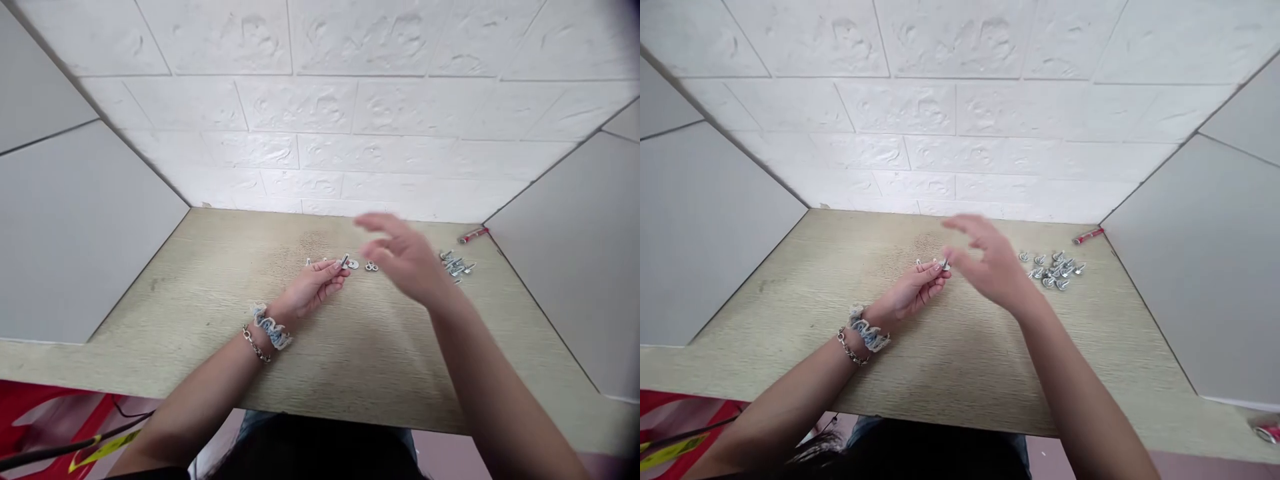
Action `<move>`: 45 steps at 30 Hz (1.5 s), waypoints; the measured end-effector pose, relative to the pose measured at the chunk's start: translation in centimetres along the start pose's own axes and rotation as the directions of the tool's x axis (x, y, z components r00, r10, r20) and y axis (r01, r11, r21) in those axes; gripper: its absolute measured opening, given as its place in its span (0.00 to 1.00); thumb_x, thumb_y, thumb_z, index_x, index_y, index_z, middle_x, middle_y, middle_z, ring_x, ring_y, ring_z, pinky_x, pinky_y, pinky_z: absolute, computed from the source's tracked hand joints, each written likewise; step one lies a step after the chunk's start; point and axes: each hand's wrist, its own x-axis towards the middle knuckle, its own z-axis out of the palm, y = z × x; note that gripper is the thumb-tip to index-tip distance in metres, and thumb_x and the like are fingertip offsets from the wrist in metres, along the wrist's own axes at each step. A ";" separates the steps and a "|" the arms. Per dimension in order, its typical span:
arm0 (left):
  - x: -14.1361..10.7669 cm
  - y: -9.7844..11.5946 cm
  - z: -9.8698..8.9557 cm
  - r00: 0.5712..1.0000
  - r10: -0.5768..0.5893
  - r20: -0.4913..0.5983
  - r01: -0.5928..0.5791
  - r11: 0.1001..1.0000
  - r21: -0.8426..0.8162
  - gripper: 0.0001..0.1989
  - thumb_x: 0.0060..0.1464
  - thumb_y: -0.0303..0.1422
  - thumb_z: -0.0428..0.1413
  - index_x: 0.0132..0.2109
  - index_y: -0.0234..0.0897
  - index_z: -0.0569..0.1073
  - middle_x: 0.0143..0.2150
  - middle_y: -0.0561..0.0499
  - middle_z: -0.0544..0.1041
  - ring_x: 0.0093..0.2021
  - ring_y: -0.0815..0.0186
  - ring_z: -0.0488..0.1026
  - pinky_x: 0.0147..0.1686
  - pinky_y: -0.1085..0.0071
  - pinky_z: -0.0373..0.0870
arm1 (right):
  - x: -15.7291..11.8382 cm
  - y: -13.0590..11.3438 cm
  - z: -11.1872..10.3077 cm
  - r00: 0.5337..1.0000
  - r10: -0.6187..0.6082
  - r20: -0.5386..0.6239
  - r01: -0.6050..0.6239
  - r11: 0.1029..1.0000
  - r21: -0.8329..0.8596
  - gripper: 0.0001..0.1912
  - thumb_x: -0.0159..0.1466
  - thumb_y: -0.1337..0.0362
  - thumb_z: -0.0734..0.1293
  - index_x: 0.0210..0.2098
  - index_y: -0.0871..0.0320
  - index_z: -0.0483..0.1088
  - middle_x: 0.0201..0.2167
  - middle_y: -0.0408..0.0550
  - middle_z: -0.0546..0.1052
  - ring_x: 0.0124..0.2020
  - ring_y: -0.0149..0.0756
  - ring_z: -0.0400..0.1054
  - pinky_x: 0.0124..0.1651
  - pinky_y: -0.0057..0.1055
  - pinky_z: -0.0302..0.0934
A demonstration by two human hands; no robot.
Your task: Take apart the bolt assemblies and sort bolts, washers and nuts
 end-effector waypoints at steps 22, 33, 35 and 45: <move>0.1 0.7 -0.6 0.952 -0.267 0.146 0.240 0.953 0.184 0.09 0.43 0.33 0.63 0.30 0.30 0.75 0.27 0.51 0.73 0.24 0.79 0.67 0.25 0.85 0.66 | -0.4 2.1 1.0 0.868 0.235 0.437 -0.317 0.940 0.123 0.11 0.55 0.59 0.65 0.35 0.56 0.75 0.34 0.46 0.76 0.34 0.32 0.68 0.37 0.28 0.62; -0.2 1.9 -1.2 0.958 -0.269 0.100 0.203 0.881 0.427 0.13 0.44 0.38 0.61 0.29 0.29 0.76 0.28 0.47 0.75 0.23 0.77 0.69 0.24 0.82 0.67 | -0.9 2.1 2.2 0.886 0.246 0.393 -0.307 0.947 0.099 0.10 0.55 0.61 0.64 0.35 0.56 0.73 0.32 0.43 0.77 0.35 0.33 0.70 0.38 0.29 0.63; -0.3 2.1 -1.3 0.957 -0.276 0.087 0.207 0.864 0.459 0.15 0.44 0.40 0.61 0.30 0.29 0.76 0.28 0.46 0.75 0.22 0.76 0.68 0.22 0.81 0.65 | -0.9 2.4 2.3 0.878 0.266 0.398 -0.343 0.929 0.136 0.12 0.54 0.60 0.65 0.36 0.57 0.72 0.31 0.44 0.77 0.34 0.34 0.71 0.38 0.30 0.63; -0.2 2.4 -1.2 0.994 -0.066 0.085 0.040 0.959 0.282 0.08 0.46 0.32 0.61 0.33 0.30 0.74 0.29 0.49 0.74 0.25 0.78 0.68 0.27 0.83 0.67 | -0.1 5.8 3.0 0.959 0.279 0.055 -0.271 0.954 -0.127 0.13 0.56 0.60 0.63 0.39 0.58 0.71 0.39 0.50 0.75 0.41 0.38 0.69 0.51 0.42 0.57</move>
